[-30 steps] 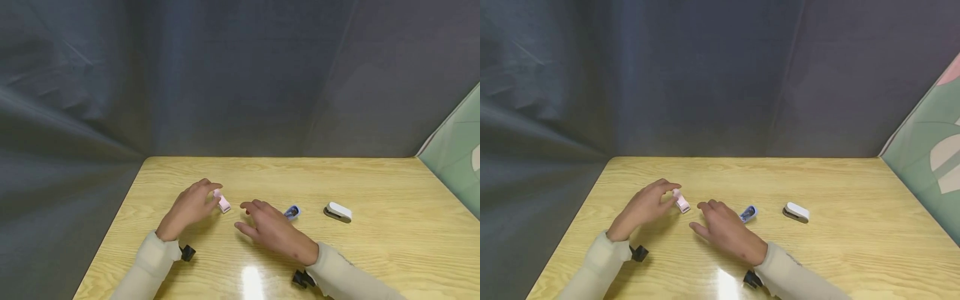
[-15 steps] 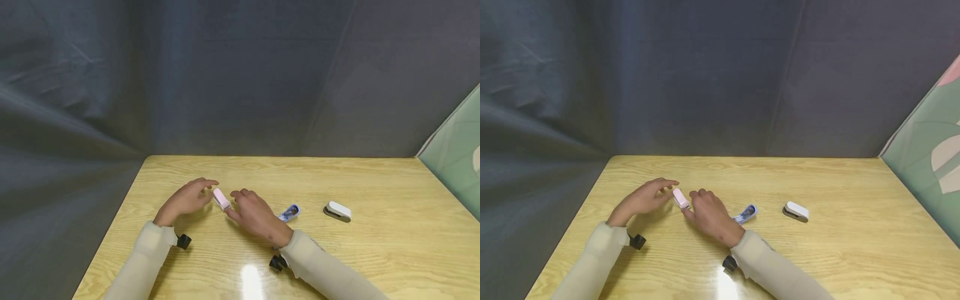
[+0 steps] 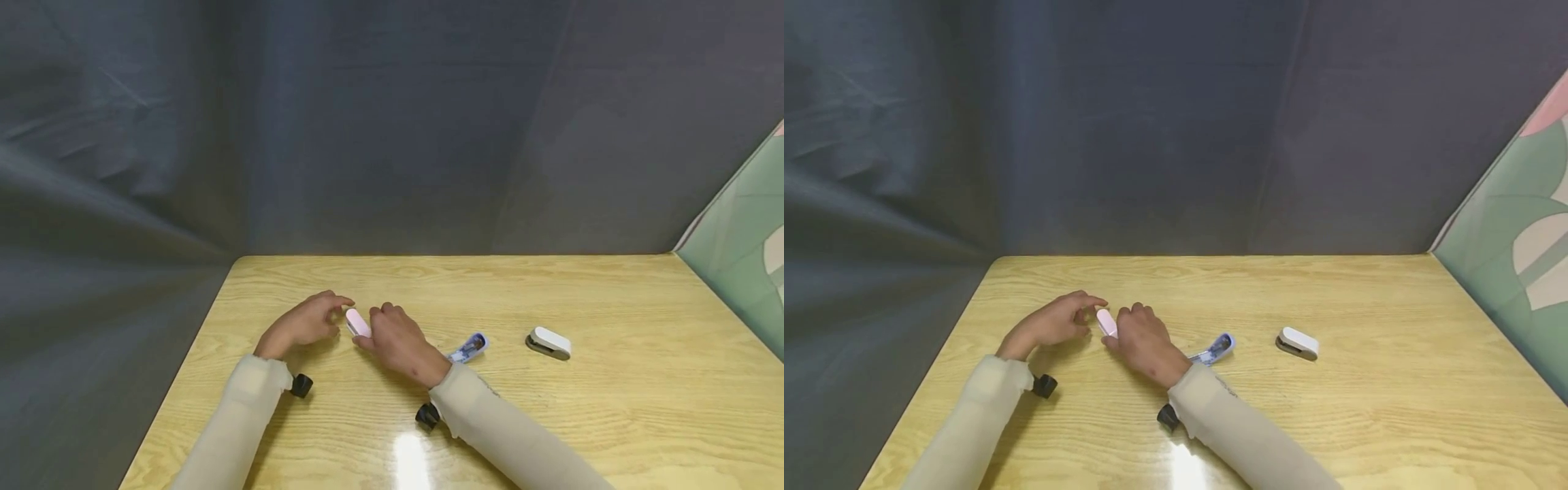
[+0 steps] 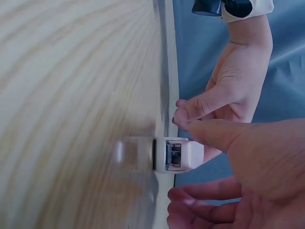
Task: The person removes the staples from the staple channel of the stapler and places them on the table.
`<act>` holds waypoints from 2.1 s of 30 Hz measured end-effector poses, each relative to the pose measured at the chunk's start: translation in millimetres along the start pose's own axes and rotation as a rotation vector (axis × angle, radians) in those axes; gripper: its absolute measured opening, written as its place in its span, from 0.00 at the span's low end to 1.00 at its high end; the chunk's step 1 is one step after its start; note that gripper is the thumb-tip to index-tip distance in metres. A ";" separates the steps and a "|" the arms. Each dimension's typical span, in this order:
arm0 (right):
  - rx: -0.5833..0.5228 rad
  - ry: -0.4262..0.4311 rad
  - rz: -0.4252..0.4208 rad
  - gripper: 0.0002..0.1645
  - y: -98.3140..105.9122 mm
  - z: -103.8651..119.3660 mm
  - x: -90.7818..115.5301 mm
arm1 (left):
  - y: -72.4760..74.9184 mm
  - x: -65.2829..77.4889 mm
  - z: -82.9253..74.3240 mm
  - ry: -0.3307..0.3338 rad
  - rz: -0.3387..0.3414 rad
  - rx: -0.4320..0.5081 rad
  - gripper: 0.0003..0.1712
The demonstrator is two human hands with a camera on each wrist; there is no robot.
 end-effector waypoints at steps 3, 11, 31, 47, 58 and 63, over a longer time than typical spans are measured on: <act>-0.017 -0.029 0.031 0.26 -4.9 -2.2 -4.5 | -2.7 -2.3 1.0 -0.020 0.007 0.013 0.27; -0.054 -0.040 0.093 0.23 -12.5 -8.2 -11.1 | -4.2 -3.7 -2.4 -0.103 -0.015 0.020 0.09; -0.101 -0.007 0.071 0.12 -14.3 -5.5 -16.7 | -6.5 -2.1 0.9 -0.057 -0.072 0.055 0.04; -0.053 0.111 0.047 0.06 -11.6 7.2 -13.0 | -10.9 13.1 -6.6 -0.036 -0.084 0.013 0.10; 0.023 0.185 0.036 0.07 -11.5 14.7 -14.2 | -12.2 14.4 -4.2 0.017 -0.104 -0.034 0.13; -0.050 0.190 0.056 0.06 -9.6 12.6 -14.5 | -14.3 13.0 -2.5 0.025 -0.090 0.014 0.13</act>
Point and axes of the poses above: each hand's wrist, its own x-axis away from the middle knuckle, its own y-axis out of the back of the hand, z = x × y, the point moved 10 cm from there along -x, towards the middle knuckle, and after that the axes turned 15 degrees about -x, right-handed, at the moved point
